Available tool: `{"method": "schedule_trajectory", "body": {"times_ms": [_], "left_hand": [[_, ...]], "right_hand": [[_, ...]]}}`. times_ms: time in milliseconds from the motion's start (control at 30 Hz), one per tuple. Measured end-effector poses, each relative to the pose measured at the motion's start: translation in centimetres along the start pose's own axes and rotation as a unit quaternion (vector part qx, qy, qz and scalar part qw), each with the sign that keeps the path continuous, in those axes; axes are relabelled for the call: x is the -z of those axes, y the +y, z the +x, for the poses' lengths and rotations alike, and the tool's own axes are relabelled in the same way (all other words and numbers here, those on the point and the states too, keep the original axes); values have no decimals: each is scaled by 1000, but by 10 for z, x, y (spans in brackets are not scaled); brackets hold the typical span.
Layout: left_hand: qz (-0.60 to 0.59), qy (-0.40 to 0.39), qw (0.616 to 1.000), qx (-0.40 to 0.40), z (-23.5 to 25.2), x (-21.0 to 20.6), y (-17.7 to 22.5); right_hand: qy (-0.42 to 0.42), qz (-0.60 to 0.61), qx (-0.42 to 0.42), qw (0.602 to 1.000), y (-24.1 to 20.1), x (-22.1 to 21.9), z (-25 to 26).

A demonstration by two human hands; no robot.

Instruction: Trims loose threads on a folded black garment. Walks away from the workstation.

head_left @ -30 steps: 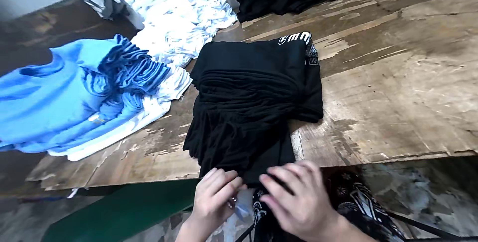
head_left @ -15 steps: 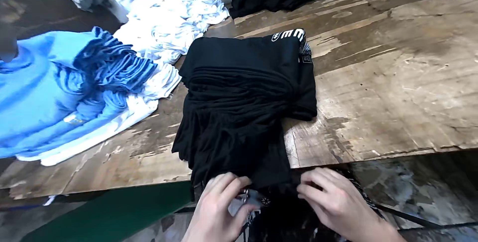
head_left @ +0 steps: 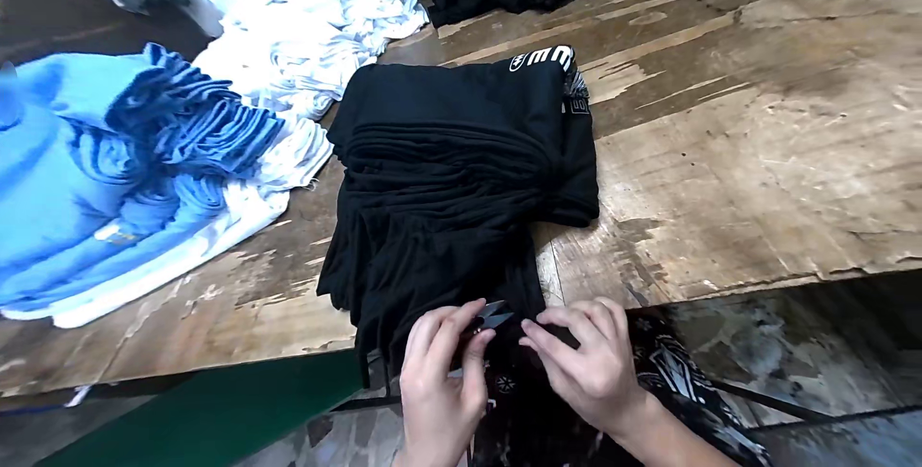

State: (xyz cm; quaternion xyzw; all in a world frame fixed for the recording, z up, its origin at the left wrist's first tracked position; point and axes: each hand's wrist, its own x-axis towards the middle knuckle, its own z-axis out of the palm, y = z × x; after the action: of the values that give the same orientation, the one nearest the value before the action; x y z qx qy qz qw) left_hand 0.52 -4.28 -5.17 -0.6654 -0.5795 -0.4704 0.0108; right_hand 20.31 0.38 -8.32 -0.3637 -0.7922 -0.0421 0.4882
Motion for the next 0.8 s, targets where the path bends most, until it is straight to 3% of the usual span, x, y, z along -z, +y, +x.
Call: {"method": "schedule_trajectory", "body": {"times_ms": [133,267,367,633,800], "left_hand": [[13,-13,999,-32,-11,1,-3],[47,-9,996,-74,-16,-6,7],[77,2,992,-104,-14,-10,8],[158,10,974,-164,-7,-11,20],[110,-20,980,-167,-2,-17,23]], "right_hand": [[57,112,-18,992,10,9,-10],[82,157,-55,983,10,17,-11],[82,192,-36,977,10,22,-12],[30,85,-3,996,38,31,-39],[2,29,-11,1000,34,30,-41]]}}
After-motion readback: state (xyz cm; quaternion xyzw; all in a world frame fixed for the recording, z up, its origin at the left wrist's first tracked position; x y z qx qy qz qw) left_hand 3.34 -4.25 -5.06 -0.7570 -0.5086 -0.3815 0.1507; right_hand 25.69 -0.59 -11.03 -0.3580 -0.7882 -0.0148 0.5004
